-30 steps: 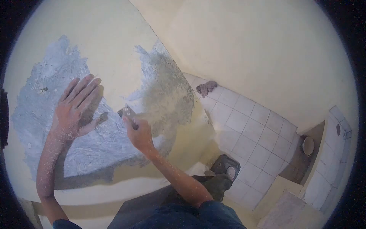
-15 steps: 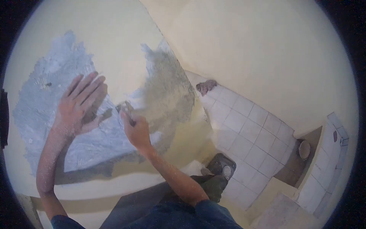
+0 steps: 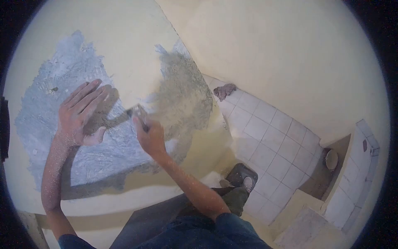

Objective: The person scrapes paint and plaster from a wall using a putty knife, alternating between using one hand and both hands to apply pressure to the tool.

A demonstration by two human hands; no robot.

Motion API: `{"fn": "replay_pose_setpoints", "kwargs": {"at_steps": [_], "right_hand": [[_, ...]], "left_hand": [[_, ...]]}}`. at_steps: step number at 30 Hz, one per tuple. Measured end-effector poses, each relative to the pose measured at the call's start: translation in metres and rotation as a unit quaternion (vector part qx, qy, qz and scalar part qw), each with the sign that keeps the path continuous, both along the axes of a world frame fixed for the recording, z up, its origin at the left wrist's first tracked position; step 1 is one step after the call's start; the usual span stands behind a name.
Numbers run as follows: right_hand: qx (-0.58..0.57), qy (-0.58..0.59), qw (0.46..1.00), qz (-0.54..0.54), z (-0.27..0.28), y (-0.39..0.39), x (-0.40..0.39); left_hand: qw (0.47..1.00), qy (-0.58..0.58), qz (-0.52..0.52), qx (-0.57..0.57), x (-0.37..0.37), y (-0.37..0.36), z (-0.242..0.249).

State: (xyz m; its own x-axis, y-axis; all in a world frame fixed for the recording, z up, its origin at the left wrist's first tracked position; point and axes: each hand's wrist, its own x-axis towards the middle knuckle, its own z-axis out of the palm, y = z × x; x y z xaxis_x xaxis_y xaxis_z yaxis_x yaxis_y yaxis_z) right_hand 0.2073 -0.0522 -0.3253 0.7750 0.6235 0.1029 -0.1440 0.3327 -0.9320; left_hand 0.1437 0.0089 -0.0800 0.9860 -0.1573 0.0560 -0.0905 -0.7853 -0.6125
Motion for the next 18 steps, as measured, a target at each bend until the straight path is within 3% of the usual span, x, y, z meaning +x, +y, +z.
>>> {"fn": "replay_pose_setpoints", "kwargs": {"at_steps": [7,10,12,18], "right_hand": [[-0.002,0.034,0.998,0.044,-0.01,-0.001,-0.007],[0.004,0.027,0.999,0.042,-0.016,-0.004,0.005],[-0.031,0.081,0.994,0.07,-0.027,-0.016,-0.004],[-0.022,0.044,0.995,0.085,-0.029,-0.005,0.019]], "left_hand": [[0.989,-0.089,-0.11,0.049,-0.009,0.005,0.018],[0.987,-0.124,-0.034,0.097,0.001,-0.009,0.021],[0.986,-0.116,-0.028,0.112,0.006,-0.009,0.017],[0.984,-0.083,0.023,0.154,0.008,-0.005,0.012]]}}
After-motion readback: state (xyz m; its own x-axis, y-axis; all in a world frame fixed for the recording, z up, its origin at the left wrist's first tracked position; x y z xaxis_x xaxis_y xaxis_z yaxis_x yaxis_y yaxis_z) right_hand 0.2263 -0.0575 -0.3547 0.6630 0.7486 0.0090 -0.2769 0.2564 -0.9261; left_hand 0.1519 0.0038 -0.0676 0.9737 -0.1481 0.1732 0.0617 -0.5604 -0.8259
